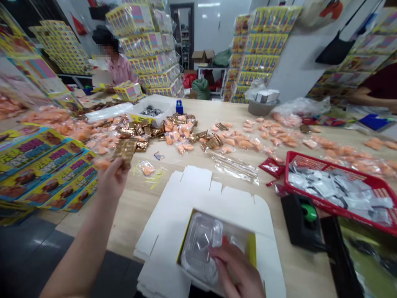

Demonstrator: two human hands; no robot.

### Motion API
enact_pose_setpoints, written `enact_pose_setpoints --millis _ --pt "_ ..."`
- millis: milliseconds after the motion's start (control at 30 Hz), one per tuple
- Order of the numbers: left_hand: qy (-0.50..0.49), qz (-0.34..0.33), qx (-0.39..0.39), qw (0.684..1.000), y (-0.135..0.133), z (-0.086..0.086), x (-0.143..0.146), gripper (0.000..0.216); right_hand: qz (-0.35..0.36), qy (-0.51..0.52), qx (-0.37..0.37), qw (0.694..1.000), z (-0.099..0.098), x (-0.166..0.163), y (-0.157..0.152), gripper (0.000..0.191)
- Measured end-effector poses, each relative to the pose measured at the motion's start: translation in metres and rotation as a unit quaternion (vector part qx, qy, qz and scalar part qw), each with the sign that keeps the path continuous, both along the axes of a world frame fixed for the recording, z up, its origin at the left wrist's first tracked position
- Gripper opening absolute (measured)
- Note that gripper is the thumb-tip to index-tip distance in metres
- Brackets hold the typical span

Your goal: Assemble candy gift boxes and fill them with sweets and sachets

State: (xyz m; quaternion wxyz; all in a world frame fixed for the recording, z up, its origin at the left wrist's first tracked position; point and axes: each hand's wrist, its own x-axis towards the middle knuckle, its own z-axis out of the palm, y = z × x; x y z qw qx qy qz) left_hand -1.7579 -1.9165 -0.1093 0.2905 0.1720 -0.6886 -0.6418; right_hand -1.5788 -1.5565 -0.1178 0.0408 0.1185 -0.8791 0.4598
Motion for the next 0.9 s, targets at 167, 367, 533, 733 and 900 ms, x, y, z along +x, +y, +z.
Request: enact_pose_setpoints --millis 167,367,533,733,900 --pt "-0.019 -0.473 0.120 0.873 0.040 -0.004 0.163 0.049 0.112 -0.223 -0.283 0.926 0.010 0.012 -0.063 0.067" --pt "-0.148 -0.448 0.095 0.877 0.094 -0.021 0.169 0.039 -0.015 -0.035 -0.072 0.997 0.004 0.014 -0.038 0.026" --pt "-0.182 -0.416 0.172 0.874 0.096 -0.022 0.151 0.050 0.076 0.021 0.293 0.953 -0.018 -0.004 -0.019 0.055" --pt "-0.107 -0.374 -0.086 0.917 0.132 -0.025 0.155 0.077 0.093 -0.026 0.320 0.942 -0.037 0.000 -0.013 0.079" --pt "-0.080 -0.382 -0.432 0.813 0.173 -0.026 0.153 0.046 -0.030 0.111 0.201 0.973 -0.026 0.018 0.016 0.064"
